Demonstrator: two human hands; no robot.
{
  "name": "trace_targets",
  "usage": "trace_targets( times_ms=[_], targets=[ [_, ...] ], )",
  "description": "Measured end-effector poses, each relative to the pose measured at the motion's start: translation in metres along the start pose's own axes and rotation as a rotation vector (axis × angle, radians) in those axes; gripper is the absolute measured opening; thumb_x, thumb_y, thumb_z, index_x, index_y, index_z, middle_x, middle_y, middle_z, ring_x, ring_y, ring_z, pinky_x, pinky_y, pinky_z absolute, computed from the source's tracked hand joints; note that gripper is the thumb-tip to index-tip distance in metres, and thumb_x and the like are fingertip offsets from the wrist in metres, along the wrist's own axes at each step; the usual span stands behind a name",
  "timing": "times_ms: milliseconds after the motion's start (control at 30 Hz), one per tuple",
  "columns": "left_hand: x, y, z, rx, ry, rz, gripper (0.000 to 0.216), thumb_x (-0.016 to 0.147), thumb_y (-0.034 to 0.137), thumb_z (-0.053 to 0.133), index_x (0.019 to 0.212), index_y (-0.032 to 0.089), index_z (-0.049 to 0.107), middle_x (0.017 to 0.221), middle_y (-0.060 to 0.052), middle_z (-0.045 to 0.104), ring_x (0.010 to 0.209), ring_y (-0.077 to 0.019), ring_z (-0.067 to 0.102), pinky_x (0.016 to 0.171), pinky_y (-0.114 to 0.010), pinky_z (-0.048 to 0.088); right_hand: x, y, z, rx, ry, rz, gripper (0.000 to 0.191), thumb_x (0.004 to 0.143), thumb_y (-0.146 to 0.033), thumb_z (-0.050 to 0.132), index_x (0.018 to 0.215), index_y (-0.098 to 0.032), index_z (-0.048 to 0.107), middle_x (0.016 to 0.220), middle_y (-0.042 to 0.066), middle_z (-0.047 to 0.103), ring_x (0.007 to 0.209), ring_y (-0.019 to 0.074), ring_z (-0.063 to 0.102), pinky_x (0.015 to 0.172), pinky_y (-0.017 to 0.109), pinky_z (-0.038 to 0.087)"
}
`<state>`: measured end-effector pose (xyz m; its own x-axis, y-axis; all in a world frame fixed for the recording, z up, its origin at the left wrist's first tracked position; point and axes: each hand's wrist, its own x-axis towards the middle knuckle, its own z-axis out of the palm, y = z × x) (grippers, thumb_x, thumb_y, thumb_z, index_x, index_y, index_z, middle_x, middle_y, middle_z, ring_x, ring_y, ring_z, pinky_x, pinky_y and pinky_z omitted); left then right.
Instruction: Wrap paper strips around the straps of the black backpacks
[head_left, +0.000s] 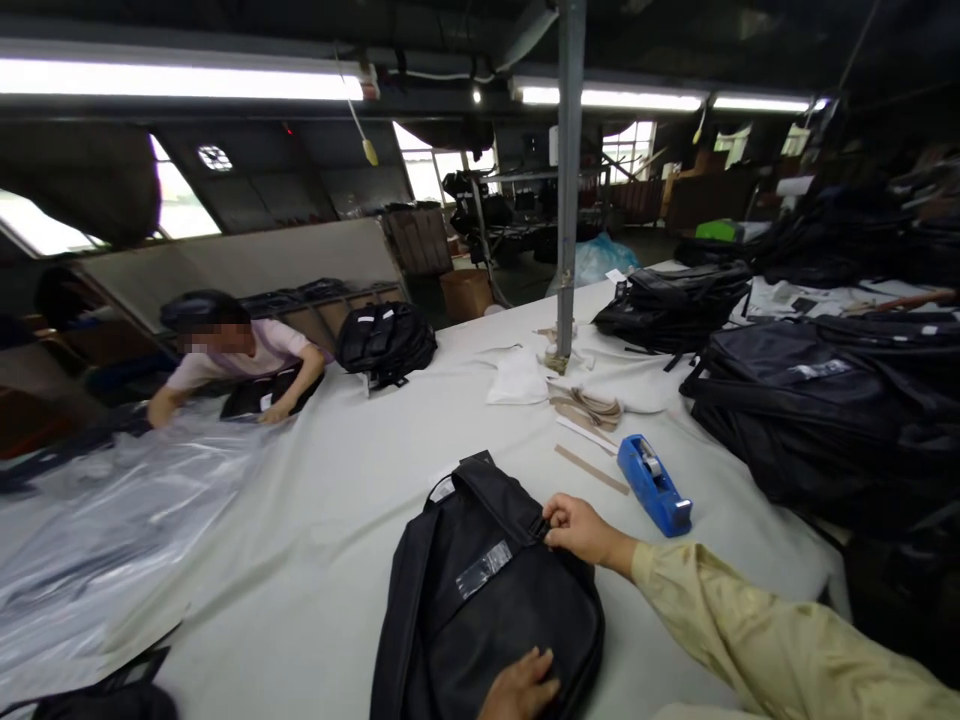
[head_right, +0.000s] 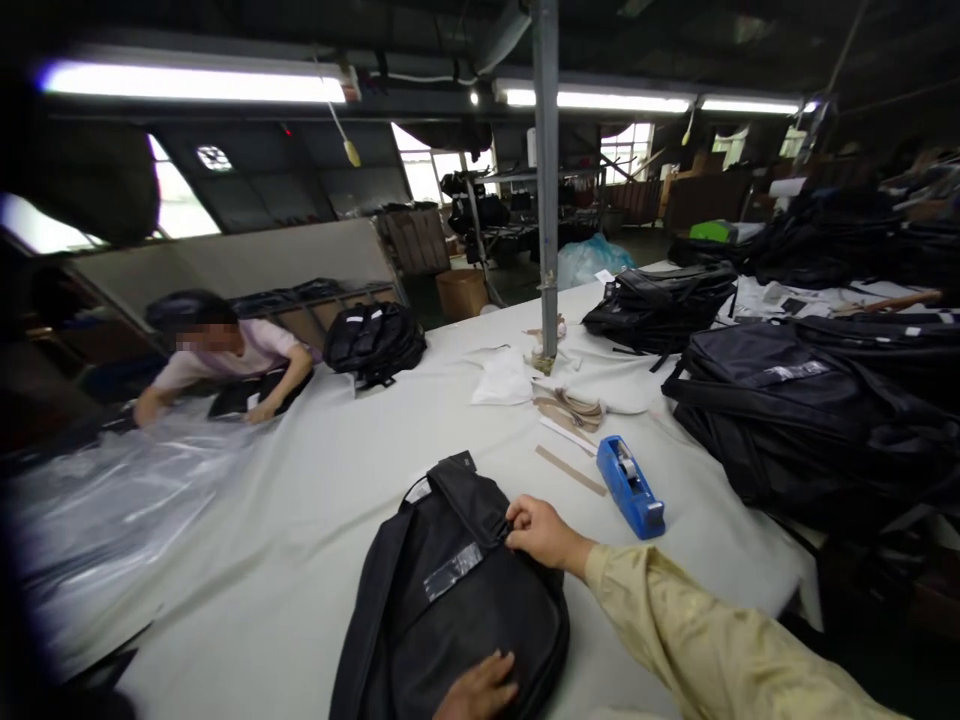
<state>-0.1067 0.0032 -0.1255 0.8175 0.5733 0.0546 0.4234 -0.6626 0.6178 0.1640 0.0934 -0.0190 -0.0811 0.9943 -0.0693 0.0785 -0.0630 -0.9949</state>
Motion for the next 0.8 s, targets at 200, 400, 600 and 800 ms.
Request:
trace_targets(
  times_ms=[200, 400, 600, 800],
  targets=[
    [0.068, 0.028, -0.088, -1.304, 0.292, -0.462, 0.057, 0.094, 0.057, 0.037, 0.126, 0.017, 0.061, 0.129, -0.017, 0.063, 0.121, -0.0283, 0.058, 0.104, -0.05, 0.042, -0.041, -0.003, 0.021, 0.036, -0.007, -0.015, 0.023, 0.07, -0.017, 0.063, 0.092, -0.02, 0.056, 0.068, -0.006, 0.059, 0.062, 0.0106, 0.056, 0.061, 0.023, 0.043],
    [0.155, 0.055, -0.115, -1.73, 0.608, -0.632, 0.023, 0.089, 0.034, 0.062, 0.09, 0.011, 0.061, 0.083, -0.009, 0.072, 0.079, -0.0199, 0.068, 0.078, -0.038, 0.054, -0.05, -0.012, 0.017, -0.302, 0.362, -0.102, 0.031, 0.071, -0.018, 0.062, 0.101, -0.02, 0.06, 0.102, 0.006, 0.066, 0.092, 0.0184, 0.063, 0.082, 0.032, 0.05],
    [0.178, 0.05, -0.123, -1.792, 0.745, -0.719, 0.015, 0.085, 0.027, 0.067, 0.089, 0.015, 0.058, 0.083, -0.008, 0.071, 0.073, -0.0178, 0.068, 0.071, -0.035, 0.057, -0.054, -0.024, 0.012, -0.168, 0.165, 0.232, 0.018, 0.079, -0.035, 0.058, 0.077, -0.018, 0.059, 0.06, -0.001, 0.062, 0.044, 0.0107, 0.053, 0.045, 0.023, 0.04],
    [0.176, 0.046, -0.116, -1.734, 0.755, -0.699, 0.02, 0.082, 0.028, 0.071, 0.092, 0.014, 0.06, 0.086, -0.009, 0.072, 0.076, -0.0187, 0.069, 0.072, -0.033, 0.057, -0.03, -0.019, 0.012, 0.05, 0.07, 0.247, 0.022, 0.078, -0.038, 0.059, 0.076, -0.016, 0.06, 0.065, 0.001, 0.066, 0.051, 0.0107, 0.06, 0.047, 0.021, 0.039]
  ],
)
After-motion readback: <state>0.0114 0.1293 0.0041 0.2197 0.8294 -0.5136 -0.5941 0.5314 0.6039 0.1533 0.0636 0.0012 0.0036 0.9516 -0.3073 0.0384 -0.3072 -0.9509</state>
